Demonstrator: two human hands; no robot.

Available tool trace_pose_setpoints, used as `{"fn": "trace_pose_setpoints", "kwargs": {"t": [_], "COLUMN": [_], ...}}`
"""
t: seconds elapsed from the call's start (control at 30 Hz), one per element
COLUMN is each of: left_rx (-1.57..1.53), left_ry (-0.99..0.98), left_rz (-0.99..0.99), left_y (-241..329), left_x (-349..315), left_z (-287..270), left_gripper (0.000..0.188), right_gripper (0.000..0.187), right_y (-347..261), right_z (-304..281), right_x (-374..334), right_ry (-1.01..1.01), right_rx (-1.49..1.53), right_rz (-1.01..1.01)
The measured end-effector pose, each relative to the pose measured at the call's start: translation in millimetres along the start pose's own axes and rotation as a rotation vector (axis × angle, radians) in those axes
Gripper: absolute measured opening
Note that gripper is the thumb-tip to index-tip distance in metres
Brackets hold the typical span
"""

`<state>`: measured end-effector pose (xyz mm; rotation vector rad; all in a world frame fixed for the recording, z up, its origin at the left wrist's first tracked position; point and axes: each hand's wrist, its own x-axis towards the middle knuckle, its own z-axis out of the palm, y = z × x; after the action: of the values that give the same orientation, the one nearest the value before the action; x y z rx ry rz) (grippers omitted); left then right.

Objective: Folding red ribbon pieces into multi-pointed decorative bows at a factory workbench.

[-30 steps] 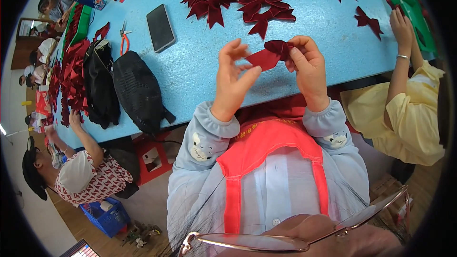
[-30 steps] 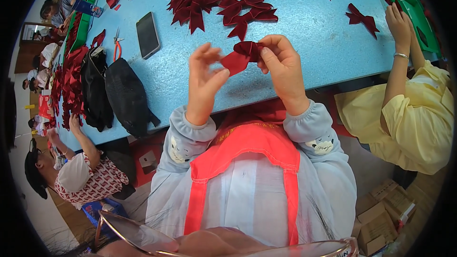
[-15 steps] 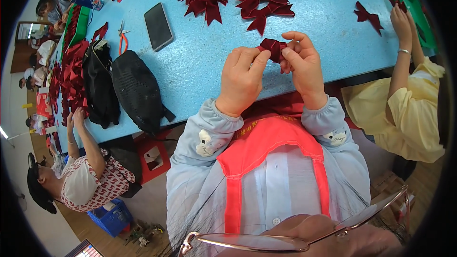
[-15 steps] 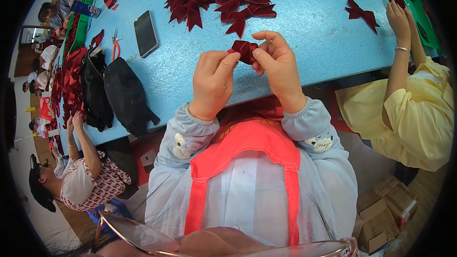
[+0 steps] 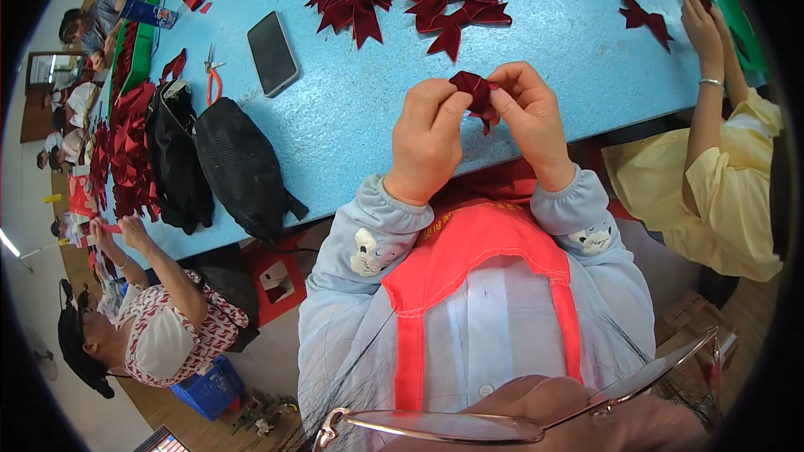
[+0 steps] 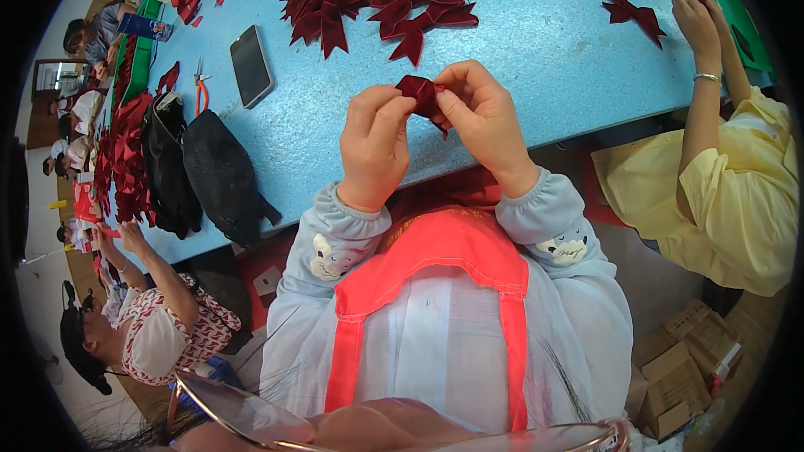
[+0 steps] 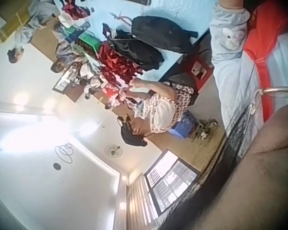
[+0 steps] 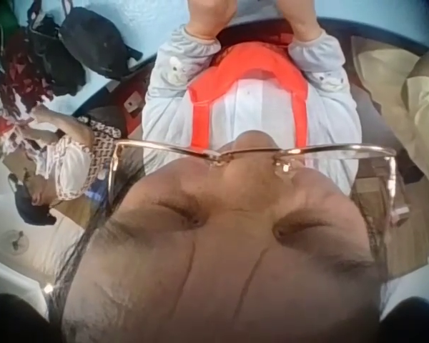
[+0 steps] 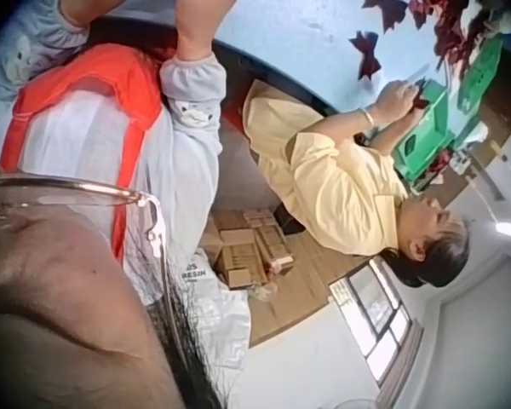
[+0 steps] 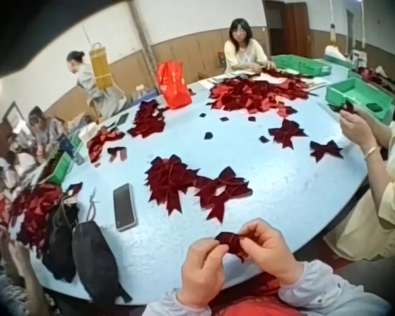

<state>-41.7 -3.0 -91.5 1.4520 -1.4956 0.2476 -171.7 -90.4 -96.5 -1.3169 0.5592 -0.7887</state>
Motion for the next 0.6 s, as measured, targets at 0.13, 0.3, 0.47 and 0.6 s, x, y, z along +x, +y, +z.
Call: {"fn": "trace_pose_setpoints", "kwargs": {"t": [0.13, 0.3, 0.47, 0.6], "left_rx": [0.194, 0.119, 0.113, 0.131], "left_ry": [-0.138, -0.203, -0.131, -0.075], "left_rz": [0.096, -0.185, -0.152, -0.080], "left_y": [9.1, 14.1, 13.8, 6.4], "left_x": [6.1, 9.4, 8.5, 8.9], "left_z": [-11.3, -9.9, -10.5, -9.8], "left_gripper": [0.024, 0.022, 0.020, 0.017], "right_gripper": [0.017, 0.017, 0.019, 0.020], "right_y": [3.8, 6.1, 5.7, -5.0], "right_z": [2.8, 9.9, 10.1, 5.6], "right_x": [-3.0, -2.3, -4.6, -0.7], "right_ry": [0.056, 0.123, 0.177, 0.144], "right_rx": [-0.075, -0.332, -0.140, 0.232], "right_rz": [-0.099, -0.294, -0.200, 0.131]}}
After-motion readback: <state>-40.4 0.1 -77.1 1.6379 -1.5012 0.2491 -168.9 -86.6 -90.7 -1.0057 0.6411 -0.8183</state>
